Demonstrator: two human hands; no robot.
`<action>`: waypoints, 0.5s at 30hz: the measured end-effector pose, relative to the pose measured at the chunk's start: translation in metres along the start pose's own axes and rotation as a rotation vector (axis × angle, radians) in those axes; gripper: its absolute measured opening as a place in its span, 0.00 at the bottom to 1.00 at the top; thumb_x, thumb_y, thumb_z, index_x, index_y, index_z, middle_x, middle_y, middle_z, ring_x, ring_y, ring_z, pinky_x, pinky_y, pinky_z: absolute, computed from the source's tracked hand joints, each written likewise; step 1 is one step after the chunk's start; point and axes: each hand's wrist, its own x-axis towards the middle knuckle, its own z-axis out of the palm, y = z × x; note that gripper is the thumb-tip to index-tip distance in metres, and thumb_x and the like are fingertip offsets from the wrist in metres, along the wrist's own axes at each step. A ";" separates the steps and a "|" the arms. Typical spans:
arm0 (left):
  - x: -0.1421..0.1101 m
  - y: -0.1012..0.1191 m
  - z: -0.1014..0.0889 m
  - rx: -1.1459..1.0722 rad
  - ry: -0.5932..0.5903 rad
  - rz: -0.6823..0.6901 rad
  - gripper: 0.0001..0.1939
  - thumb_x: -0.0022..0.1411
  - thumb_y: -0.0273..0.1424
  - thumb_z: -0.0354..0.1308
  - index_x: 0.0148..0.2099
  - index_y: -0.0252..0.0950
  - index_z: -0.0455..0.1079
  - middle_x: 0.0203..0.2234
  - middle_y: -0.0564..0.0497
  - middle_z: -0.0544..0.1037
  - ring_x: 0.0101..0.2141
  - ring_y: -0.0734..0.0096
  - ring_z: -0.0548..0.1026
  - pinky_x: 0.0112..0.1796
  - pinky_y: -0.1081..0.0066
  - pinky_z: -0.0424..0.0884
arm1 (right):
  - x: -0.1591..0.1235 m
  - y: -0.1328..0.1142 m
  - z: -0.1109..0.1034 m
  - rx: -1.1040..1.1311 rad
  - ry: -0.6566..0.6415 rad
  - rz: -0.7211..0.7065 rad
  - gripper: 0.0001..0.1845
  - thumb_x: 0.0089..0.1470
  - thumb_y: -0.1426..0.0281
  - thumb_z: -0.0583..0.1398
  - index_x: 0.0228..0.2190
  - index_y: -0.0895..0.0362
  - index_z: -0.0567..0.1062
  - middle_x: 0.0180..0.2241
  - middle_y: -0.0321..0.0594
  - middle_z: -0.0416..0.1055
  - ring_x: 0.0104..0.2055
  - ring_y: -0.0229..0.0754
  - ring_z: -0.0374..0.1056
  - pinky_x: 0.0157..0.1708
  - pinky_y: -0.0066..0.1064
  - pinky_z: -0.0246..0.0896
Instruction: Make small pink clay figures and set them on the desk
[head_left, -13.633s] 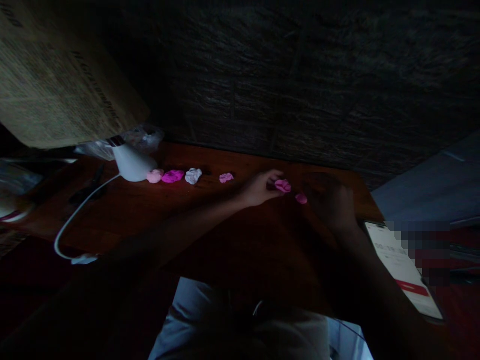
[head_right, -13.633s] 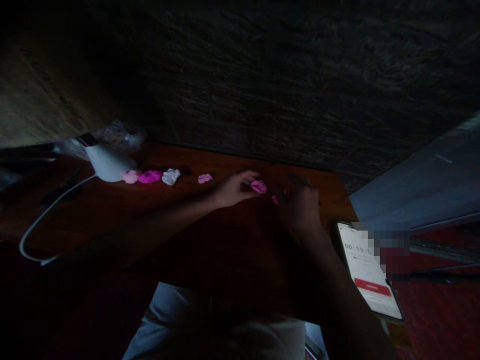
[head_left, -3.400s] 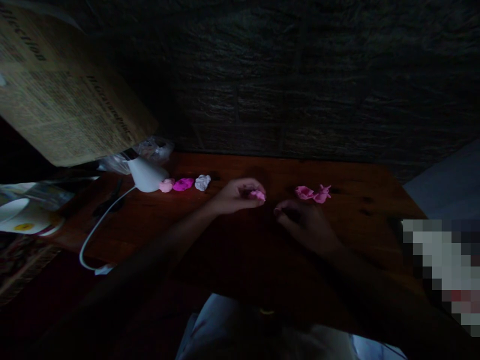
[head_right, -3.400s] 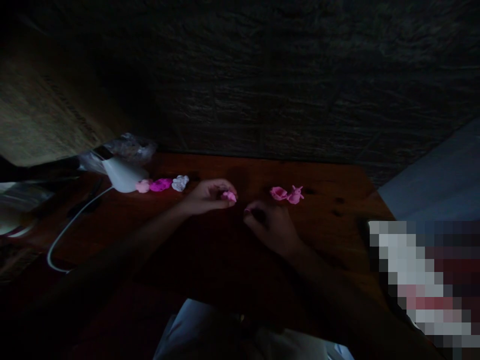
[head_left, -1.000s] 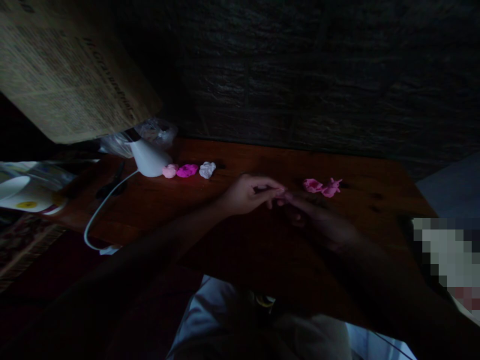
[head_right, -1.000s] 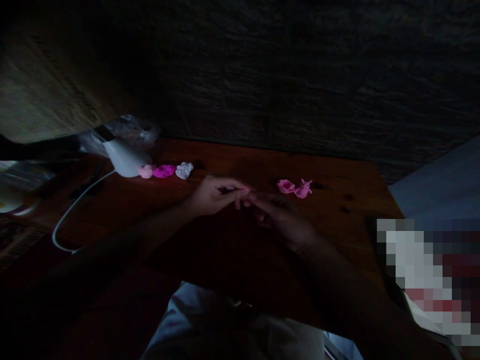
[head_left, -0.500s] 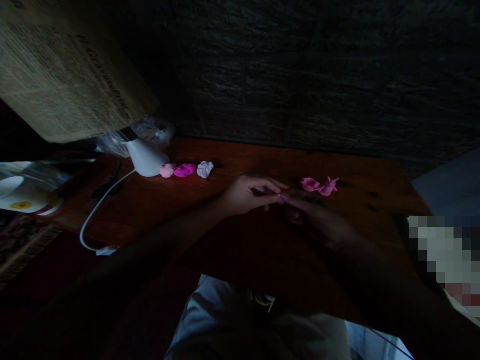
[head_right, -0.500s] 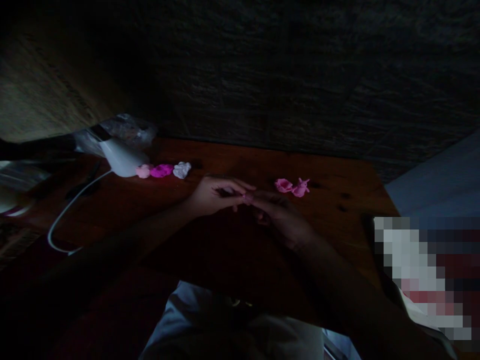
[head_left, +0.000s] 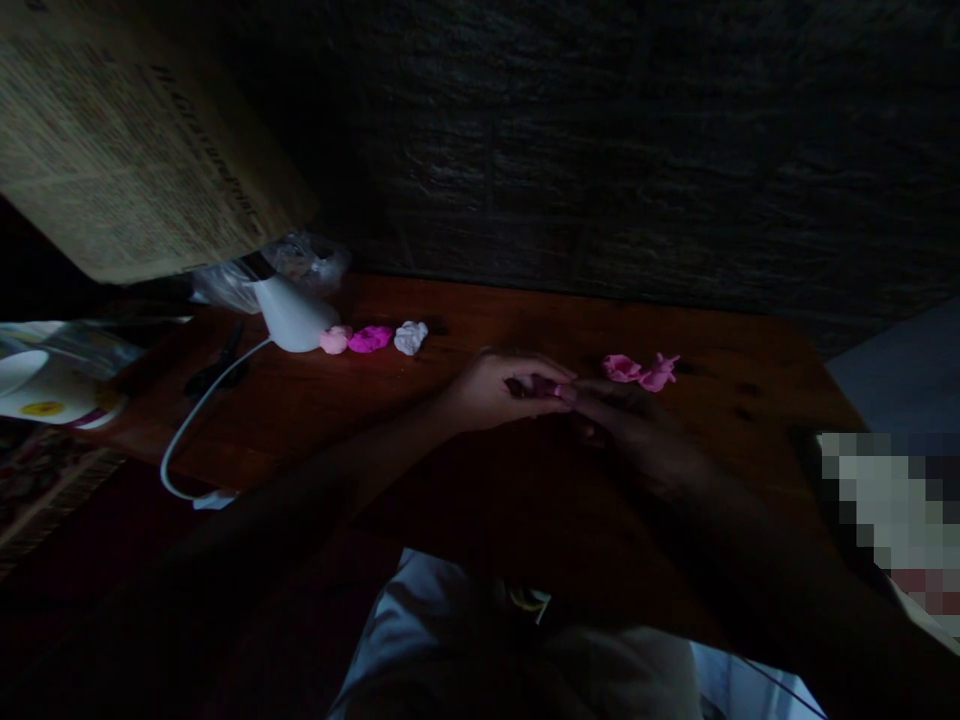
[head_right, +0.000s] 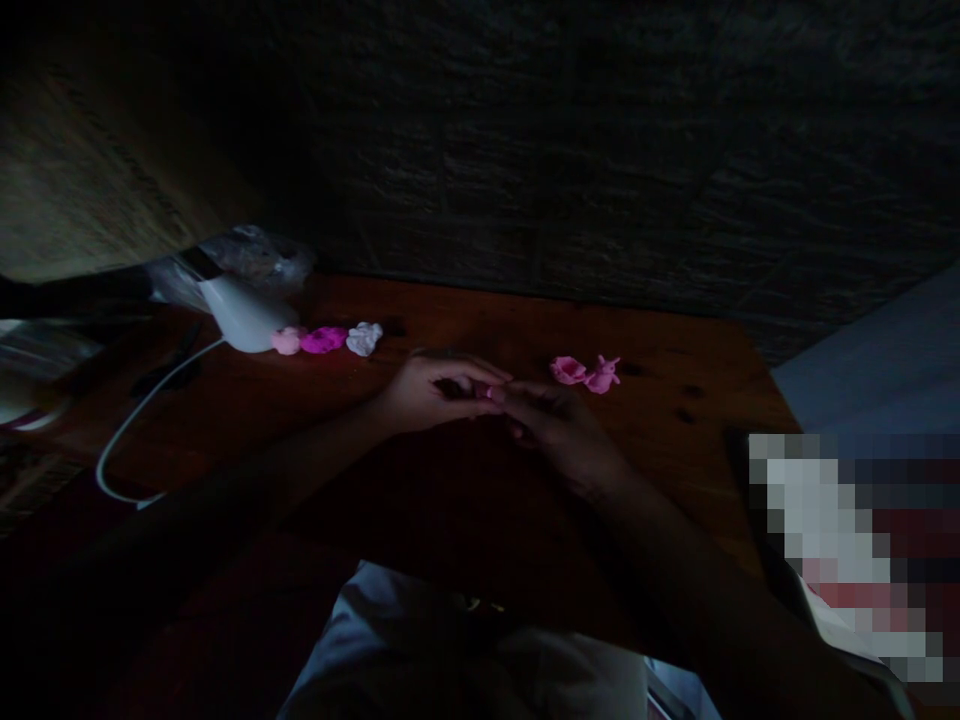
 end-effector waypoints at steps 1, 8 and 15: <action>0.000 0.000 0.000 -0.003 0.001 -0.002 0.12 0.60 0.30 0.68 0.46 0.31 0.79 0.44 0.40 0.84 0.36 0.70 0.83 0.33 0.76 0.76 | 0.000 0.000 0.000 0.003 0.001 0.001 0.19 0.44 0.56 0.73 0.23 0.58 0.76 0.19 0.29 0.60 0.22 0.31 0.52 0.22 0.28 0.40; 0.001 -0.002 -0.001 -0.028 0.011 0.065 0.10 0.60 0.28 0.68 0.45 0.32 0.80 0.45 0.40 0.84 0.41 0.69 0.83 0.36 0.76 0.78 | -0.002 -0.002 0.001 0.067 -0.011 0.048 0.19 0.42 0.58 0.74 0.24 0.58 0.75 0.19 0.29 0.60 0.21 0.30 0.50 0.21 0.28 0.38; 0.000 -0.003 0.001 -0.043 0.032 0.116 0.09 0.60 0.28 0.68 0.44 0.33 0.81 0.46 0.39 0.84 0.42 0.66 0.84 0.36 0.73 0.79 | -0.001 -0.002 0.000 0.043 -0.013 0.008 0.18 0.44 0.59 0.73 0.24 0.58 0.76 0.19 0.29 0.60 0.21 0.30 0.51 0.22 0.28 0.40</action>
